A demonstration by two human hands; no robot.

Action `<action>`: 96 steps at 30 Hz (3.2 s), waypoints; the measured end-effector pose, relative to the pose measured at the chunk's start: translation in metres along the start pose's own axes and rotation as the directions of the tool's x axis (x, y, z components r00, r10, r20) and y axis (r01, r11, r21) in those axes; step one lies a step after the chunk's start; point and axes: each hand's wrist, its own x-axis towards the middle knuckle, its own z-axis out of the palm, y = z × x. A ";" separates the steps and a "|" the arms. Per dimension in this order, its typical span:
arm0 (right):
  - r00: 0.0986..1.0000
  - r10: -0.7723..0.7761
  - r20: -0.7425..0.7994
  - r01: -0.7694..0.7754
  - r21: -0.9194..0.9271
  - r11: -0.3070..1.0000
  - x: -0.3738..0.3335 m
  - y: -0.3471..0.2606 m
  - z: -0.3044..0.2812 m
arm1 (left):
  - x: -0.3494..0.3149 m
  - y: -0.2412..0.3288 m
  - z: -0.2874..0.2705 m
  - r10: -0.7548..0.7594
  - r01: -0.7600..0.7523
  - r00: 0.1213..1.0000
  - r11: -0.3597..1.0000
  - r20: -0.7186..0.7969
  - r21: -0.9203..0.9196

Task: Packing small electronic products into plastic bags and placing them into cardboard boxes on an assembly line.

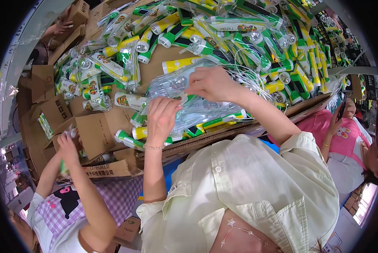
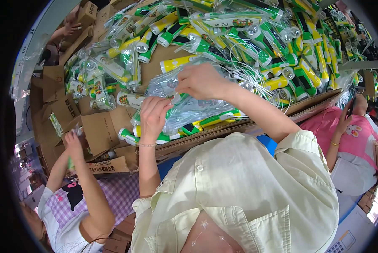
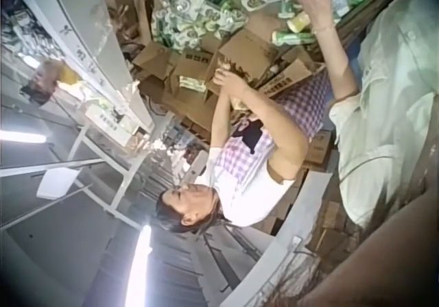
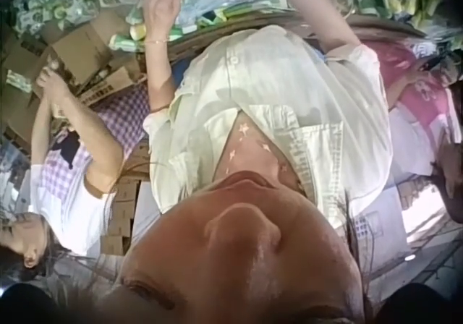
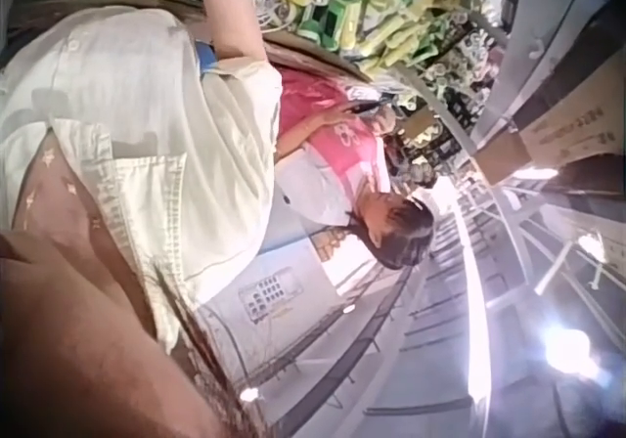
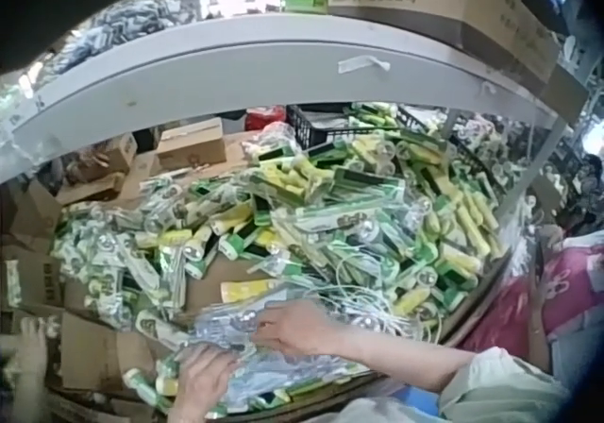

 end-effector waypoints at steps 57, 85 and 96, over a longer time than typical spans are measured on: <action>0.968 0.243 0.056 -0.214 -0.314 0.925 0.021 0.068 0.084 | 0.007 -0.248 -0.136 -0.685 0.704 0.606 0.223 -0.405 0.675; 0.958 0.168 -0.231 -0.173 -0.001 0.985 0.003 0.023 0.012 | 0.038 -0.033 0.027 -0.322 0.330 0.943 0.932 0.080 -0.149; 0.996 -0.085 0.006 0.083 0.133 0.988 -0.017 -0.023 -0.013 | 0.006 0.033 0.008 -0.485 0.531 0.846 0.800 0.220 -0.278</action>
